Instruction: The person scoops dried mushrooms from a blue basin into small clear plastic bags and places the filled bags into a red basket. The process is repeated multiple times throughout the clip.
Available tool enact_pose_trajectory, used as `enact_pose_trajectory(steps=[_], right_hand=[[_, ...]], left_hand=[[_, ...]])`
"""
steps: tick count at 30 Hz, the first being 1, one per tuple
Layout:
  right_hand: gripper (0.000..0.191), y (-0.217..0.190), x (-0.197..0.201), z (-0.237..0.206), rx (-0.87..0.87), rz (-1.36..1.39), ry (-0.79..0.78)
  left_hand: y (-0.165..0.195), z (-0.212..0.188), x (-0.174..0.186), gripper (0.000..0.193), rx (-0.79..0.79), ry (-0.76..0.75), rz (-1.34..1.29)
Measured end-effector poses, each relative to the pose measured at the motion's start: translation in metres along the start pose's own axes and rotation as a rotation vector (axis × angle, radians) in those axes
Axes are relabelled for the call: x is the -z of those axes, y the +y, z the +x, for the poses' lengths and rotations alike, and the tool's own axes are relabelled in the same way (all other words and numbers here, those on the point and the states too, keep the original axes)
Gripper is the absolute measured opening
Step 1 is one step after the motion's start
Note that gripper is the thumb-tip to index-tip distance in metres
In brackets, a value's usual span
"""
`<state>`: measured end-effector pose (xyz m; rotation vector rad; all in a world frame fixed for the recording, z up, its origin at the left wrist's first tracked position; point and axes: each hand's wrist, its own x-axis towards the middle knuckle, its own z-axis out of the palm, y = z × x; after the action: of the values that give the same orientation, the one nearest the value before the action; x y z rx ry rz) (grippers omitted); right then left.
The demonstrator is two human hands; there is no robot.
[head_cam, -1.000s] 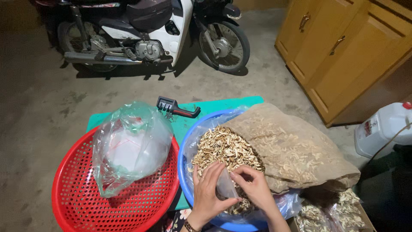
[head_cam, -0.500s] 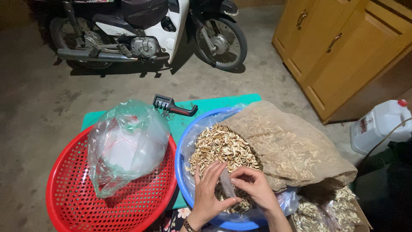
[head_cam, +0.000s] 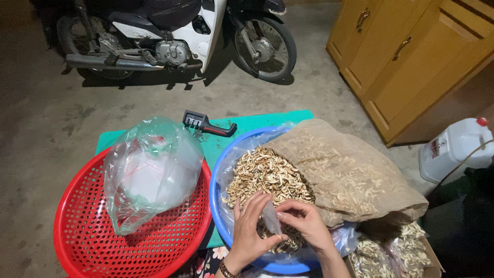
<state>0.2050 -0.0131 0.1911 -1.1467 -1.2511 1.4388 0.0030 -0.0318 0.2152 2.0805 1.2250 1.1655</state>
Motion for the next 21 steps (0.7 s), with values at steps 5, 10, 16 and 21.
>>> enact_pose_trajectory(steps=[5,10,16,21], right_hand=[[0.015,0.002,0.0,-0.002,0.021,0.001,-0.014],[0.021,-0.005,0.0,-0.004,-0.006,0.014,-0.011],[0.033,-0.011,-0.013,-0.002,0.024,-0.124,0.041],[0.021,-0.012,-0.019,0.009,0.05,-0.291,0.098]], left_hand=[[0.002,-0.001,0.002,0.1,0.011,0.003,-0.008],[0.0,-0.002,0.003,0.095,0.011,0.033,-0.018],[-0.003,0.0,0.003,0.093,-0.027,0.025,0.017],[-0.003,0.001,0.002,0.095,-0.054,0.039,-0.008]])
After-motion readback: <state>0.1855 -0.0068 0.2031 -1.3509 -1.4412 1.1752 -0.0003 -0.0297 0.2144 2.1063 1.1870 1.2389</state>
